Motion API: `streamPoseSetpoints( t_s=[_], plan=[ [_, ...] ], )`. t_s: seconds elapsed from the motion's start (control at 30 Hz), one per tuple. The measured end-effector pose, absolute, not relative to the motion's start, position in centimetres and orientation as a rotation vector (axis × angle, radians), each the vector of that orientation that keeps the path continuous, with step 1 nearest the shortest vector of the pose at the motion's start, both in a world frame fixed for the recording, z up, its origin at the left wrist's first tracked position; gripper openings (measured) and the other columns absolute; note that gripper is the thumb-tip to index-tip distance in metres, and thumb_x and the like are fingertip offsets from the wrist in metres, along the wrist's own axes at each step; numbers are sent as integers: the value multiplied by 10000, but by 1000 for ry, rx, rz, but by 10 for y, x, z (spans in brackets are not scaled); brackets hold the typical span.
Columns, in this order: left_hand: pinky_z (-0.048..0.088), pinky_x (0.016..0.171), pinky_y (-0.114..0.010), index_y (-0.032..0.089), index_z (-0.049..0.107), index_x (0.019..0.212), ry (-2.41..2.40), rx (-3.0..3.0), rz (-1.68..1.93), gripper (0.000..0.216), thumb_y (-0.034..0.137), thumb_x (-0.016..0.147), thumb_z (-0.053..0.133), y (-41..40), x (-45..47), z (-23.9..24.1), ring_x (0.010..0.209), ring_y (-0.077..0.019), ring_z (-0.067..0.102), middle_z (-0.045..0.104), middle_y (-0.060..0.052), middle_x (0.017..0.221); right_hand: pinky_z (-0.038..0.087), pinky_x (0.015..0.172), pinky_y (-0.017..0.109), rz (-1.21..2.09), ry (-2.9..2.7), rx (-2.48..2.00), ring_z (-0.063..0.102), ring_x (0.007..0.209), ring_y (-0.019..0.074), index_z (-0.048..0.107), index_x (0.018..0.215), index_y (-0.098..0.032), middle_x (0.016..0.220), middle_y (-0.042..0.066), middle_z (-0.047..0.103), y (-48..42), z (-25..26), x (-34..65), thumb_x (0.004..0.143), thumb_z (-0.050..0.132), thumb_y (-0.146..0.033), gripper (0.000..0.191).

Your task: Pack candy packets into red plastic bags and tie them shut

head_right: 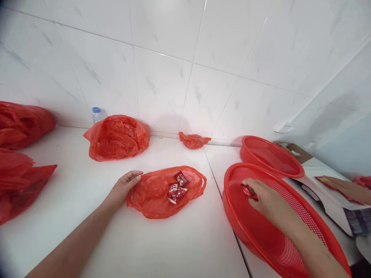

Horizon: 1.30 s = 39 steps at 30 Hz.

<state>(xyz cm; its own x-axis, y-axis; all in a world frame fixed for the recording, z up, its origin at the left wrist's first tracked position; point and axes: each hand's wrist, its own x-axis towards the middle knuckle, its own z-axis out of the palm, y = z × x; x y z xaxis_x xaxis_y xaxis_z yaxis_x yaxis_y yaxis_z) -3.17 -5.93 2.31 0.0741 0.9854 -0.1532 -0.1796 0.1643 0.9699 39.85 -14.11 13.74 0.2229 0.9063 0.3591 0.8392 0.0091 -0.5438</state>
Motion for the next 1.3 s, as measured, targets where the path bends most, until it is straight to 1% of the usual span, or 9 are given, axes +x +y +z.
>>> streamPoseSetpoints(
  t_s=[0.13,0.33,0.47,0.63,0.8,1.03,1.17,1.23,1.3],
  plan=[
    [488,644,-304,214,592,1001,1087,999,1136,392,463,708,665,-58,-33,20,692,-181,638,669,-25,831,469,638,318,162,-1864,-1790,592,768,206,594,928,-288,920,36,630,-139,149,348,675,587,-256,255],
    [491,654,-302,207,588,986,1049,993,1159,387,449,699,682,-56,-32,16,687,-172,633,666,-20,817,476,701,302,510,-2084,-1427,582,818,168,541,1070,-298,990,5,598,-112,121,235,695,455,-96,435],
    [492,669,-301,210,590,982,1040,1003,1170,377,449,703,677,-57,-32,16,720,-174,636,668,-25,848,460,710,311,530,-2144,-1393,573,843,174,545,1027,-284,965,0,592,-88,99,199,688,510,-96,389],
    [494,644,-314,203,598,970,1037,991,1161,392,462,688,682,-59,-31,20,705,-193,640,677,-34,824,472,730,332,519,-2012,-1469,577,879,190,527,1099,-310,1027,8,578,-85,83,206,733,591,-234,379],
    [492,644,-310,208,604,960,1028,970,1157,383,449,677,694,-57,-31,21,696,-187,641,680,-24,805,426,884,395,60,-1692,-1490,508,1019,223,541,1049,-227,1062,78,533,-100,68,242,825,497,-278,233],
    [499,663,-320,209,595,970,1004,943,1160,375,438,689,692,-56,-32,18,718,-193,652,679,-25,829,475,725,362,96,-1275,-1694,536,962,252,419,1228,-182,1147,137,482,-113,29,267,756,577,-427,555],
    [504,652,-308,201,588,968,989,927,1213,404,429,661,718,-58,-29,18,689,-175,647,669,-15,801,432,582,302,380,-1361,-1829,555,709,205,570,935,-171,850,55,580,-104,42,260,743,558,-472,357],
    [509,658,-311,199,582,977,985,928,1223,423,413,645,734,-60,-28,19,697,-175,650,672,-19,825,407,571,278,519,-1471,-1724,517,625,172,565,750,-187,686,2,552,-100,67,251,769,527,-449,266],
    [514,681,-324,200,579,988,973,909,1238,449,387,620,757,-63,-28,19,728,-183,657,680,-33,884,395,577,252,559,-1487,-1482,484,611,145,536,718,-196,652,-24,526,-98,99,242,803,502,-427,248]
  ],
)
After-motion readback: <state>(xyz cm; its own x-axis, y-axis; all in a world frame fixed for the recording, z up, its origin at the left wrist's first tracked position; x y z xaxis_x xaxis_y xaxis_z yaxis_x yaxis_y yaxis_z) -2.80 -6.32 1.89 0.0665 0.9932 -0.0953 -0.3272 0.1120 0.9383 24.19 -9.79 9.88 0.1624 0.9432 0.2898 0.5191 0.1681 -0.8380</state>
